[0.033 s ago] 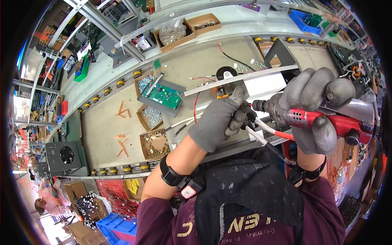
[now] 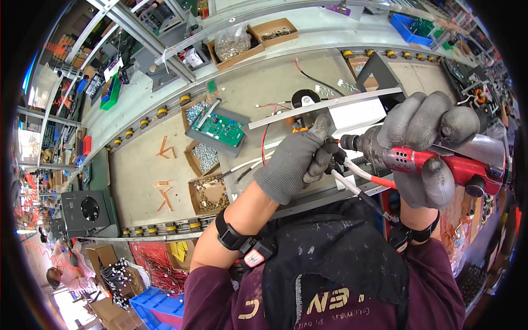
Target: Assembling and wiring an industrial power inverter component on a factory line, including securing circuit boards and a cooling fan using a pneumatic screwdriver.
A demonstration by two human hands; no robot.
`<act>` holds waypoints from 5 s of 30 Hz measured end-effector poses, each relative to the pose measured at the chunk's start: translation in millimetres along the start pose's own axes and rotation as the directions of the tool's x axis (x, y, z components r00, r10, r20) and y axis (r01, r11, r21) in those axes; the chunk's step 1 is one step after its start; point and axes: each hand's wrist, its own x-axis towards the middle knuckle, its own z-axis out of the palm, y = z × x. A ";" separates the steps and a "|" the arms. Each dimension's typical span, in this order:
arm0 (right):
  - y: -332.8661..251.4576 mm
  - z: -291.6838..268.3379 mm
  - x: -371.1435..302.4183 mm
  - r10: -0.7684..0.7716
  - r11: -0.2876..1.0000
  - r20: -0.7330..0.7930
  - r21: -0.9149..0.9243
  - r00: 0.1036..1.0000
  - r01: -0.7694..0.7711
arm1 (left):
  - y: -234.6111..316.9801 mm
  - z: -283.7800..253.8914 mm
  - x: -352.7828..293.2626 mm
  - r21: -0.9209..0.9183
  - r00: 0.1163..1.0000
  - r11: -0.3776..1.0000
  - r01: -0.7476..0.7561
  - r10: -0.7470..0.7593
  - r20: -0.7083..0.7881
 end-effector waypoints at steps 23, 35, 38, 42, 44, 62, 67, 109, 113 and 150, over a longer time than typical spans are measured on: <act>-0.9 -47.5 -4.5 -0.057 0.997 -0.054 -0.063 0.997 0.054 | 1.8 -94.0 -31.4 0.848 0.872 -0.527 0.054 0.439 0.218; -9.5 -58.8 -36.4 -0.055 0.998 -0.200 -0.008 0.978 0.054 | 24.0 -58.7 1.4 0.520 0.999 -0.853 0.041 0.044 -0.005; -13.1 -69.2 -40.2 -0.007 0.998 -0.214 0.061 0.977 0.020 | 21.5 -54.7 5.3 0.645 0.988 -0.757 0.105 0.154 0.019; -15.0 -74.0 -43.7 -0.002 0.992 -0.256 0.118 0.967 0.033 | 18.0 -46.5 -1.9 0.874 0.931 -0.477 0.098 0.353 0.088; -16.5 -76.4 -43.0 -0.035 0.995 -0.263 0.077 0.964 0.057 | 12.8 -45.4 -4.4 0.897 0.928 -0.432 0.092 0.363 0.080; 11.6 -130.9 -27.3 0.118 0.978 -0.279 0.201 0.953 -0.062 | -52.1 -44.3 -1.5 0.872 0.902 0.480 0.094 0.329 -0.278; 18.0 -157.1 -21.6 0.120 0.956 -0.065 0.276 0.991 -0.098 | -44.1 -41.1 -11.5 0.831 0.944 0.545 0.110 0.205 -0.260; 74.5 -98.0 -27.1 0.301 0.954 -0.015 0.006 0.953 -0.301 | -64.8 -27.8 38.9 0.714 0.796 0.575 0.400 0.169 -0.582; 71.3 -95.6 -25.7 0.419 0.904 0.028 -0.107 0.907 -0.414 | -68.4 -36.1 39.7 0.658 0.794 0.628 0.414 0.105 -0.599; 68.6 -63.0 -25.1 0.477 0.878 0.215 -0.143 0.852 -0.456 | -46.5 -39.8 1.0 0.528 0.860 0.849 -0.004 0.273 -0.432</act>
